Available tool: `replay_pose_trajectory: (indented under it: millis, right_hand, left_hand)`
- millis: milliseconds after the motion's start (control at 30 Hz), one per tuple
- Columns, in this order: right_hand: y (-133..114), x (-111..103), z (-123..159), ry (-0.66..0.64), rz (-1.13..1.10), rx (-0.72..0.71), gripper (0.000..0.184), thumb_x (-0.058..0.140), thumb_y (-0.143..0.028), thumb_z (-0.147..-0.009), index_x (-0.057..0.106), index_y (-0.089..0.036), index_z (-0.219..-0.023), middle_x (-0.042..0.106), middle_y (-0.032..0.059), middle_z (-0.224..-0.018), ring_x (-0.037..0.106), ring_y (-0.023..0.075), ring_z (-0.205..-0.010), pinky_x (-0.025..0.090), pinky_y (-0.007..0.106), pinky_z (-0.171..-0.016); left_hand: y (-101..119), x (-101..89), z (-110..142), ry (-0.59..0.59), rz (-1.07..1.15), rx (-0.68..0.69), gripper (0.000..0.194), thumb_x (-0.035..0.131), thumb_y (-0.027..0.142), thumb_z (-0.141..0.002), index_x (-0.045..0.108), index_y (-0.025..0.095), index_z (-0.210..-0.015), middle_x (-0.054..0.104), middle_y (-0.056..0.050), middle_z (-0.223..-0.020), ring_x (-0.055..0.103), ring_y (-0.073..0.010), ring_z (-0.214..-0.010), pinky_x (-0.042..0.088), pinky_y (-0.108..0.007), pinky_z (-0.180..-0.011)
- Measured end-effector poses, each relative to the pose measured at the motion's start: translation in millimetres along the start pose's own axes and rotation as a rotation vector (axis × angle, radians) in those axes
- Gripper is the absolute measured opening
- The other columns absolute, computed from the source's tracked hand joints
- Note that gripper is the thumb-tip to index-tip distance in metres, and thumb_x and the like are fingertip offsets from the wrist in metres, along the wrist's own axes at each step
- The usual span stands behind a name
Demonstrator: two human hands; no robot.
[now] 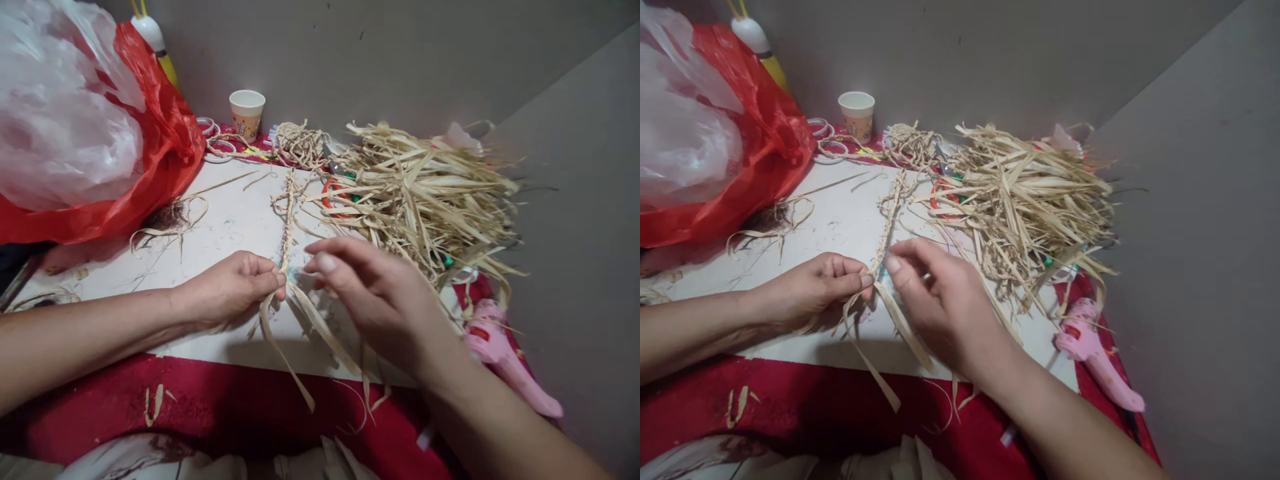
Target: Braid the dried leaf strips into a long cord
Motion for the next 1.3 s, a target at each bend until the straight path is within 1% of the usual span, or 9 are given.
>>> replay_pose_trajectory:
  millis: [167,267,433,567,733,933,1033,1133,1300]
  right_hand:
    - [27,40,-10,-0.49,-0.383,0.243,0.035,0.039,-0.046,-0.091,0.051,-0.016,-0.078,0.047,-0.0029,-0.056,0.04,0.0078,-0.047,0.032,0.021,-0.046]
    - [34,46,-11,-0.558,-0.447,0.233,0.04,0.04,-0.049,-0.09,0.05,-0.015,-0.072,0.036,-0.006,-0.054,0.028,0.0055,-0.044,0.023,0.019,-0.042]
    - [36,44,-14,-0.66,-0.618,0.293,0.038,0.05,-0.046,-0.086,0.043,-0.017,-0.062,0.033,-0.0075,-0.051,0.023,0.0048,-0.042,0.018,0.02,-0.039]
    - [37,44,-16,-0.655,-0.684,0.351,0.038,0.048,-0.041,-0.085,0.037,-0.018,-0.057,0.028,-0.0088,-0.046,0.018,0.0046,-0.037,0.013,0.021,-0.036]
    - [40,47,-15,-0.554,-0.525,0.324,0.036,0.042,-0.03,-0.085,0.036,-0.017,-0.052,0.03,-0.0072,-0.044,0.02,0.0045,-0.039,0.015,0.02,-0.038]
    - [41,50,-14,-0.486,-0.432,0.341,0.033,0.043,-0.026,-0.081,0.041,-0.016,-0.05,0.033,-0.0065,-0.041,0.022,0.0033,-0.036,0.015,0.019,-0.036]
    - [38,53,-12,-0.482,-0.53,0.397,0.031,0.042,-0.029,-0.08,0.048,-0.016,-0.053,0.031,-0.0075,-0.037,0.02,0.0039,-0.033,0.012,0.019,-0.034]
    - [35,55,-8,-0.477,-0.686,0.468,0.033,0.045,-0.034,-0.081,0.042,-0.019,-0.052,0.028,-0.0088,-0.035,0.017,0.0043,-0.031,0.011,0.02,-0.033]
    - [33,58,-3,-0.454,-0.858,0.556,0.043,0.051,-0.041,-0.081,0.031,-0.019,-0.05,0.025,-0.0095,-0.037,0.014,0.0024,-0.033,0.008,0.018,-0.033]
  left_hand:
    - [-1,-5.0,-3,-0.115,-0.137,0.102,0.021,0.055,0.028,-0.08,0.058,0.012,-0.067,0.059,-0.001,-0.061,0.045,-0.0072,-0.053,0.036,-0.019,-0.053]
    - [-2,-7.3,-5,-0.134,-0.246,0.132,0.022,0.05,0.026,-0.083,0.058,0.012,-0.069,0.06,-0.002,-0.066,0.051,-0.0093,-0.061,0.04,-0.021,-0.061]
    - [-4,-7.5,-5,-0.183,-0.301,0.179,0.024,0.043,0.03,-0.088,0.058,0.013,-0.079,0.061,-0.001,-0.075,0.052,-0.0101,-0.068,0.042,-0.024,-0.072]
    - [-1,-7.5,-1,-0.189,-0.407,0.179,0.024,0.041,0.031,-0.088,0.057,0.013,-0.085,0.058,-0.001,-0.077,0.049,-0.0106,-0.07,0.041,-0.023,-0.071]
    - [12,-5.3,5,-0.171,-0.654,0.163,0.026,0.038,0.029,-0.088,0.055,0.014,-0.076,0.049,0.003,-0.066,0.041,-0.009,-0.061,0.036,-0.021,-0.06]
    - [23,-5.2,12,0.004,-1.158,0.281,0.025,0.036,0.025,-0.087,0.051,0.016,-0.069,0.052,0.001,-0.062,0.042,-0.0094,-0.055,0.032,-0.022,-0.055]
    - [23,-0.2,19,0.015,-1.262,0.312,0.028,0.033,0.029,-0.089,0.053,0.018,-0.072,0.054,0.0,-0.06,0.044,-0.01,-0.052,0.031,-0.022,-0.052]
    - [20,8.5,27,0.026,-1.31,0.278,0.033,0.029,0.03,-0.09,0.052,0.018,-0.07,0.054,0.0,-0.056,0.043,-0.01,-0.046,0.028,-0.022,-0.047]
    - [6,25.1,36,0.039,-1.508,0.28,0.022,0.037,0.016,-0.081,0.057,0.015,-0.088,0.06,-0.002,-0.061,0.05,-0.0148,-0.044,0.029,-0.025,-0.042]
Point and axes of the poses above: each hand's wrist, its own z-axis away from the middle knuckle, its own x-axis out of the palm, y = z × x, the point moved 3 cm from there along -z, towards the middle knuckle
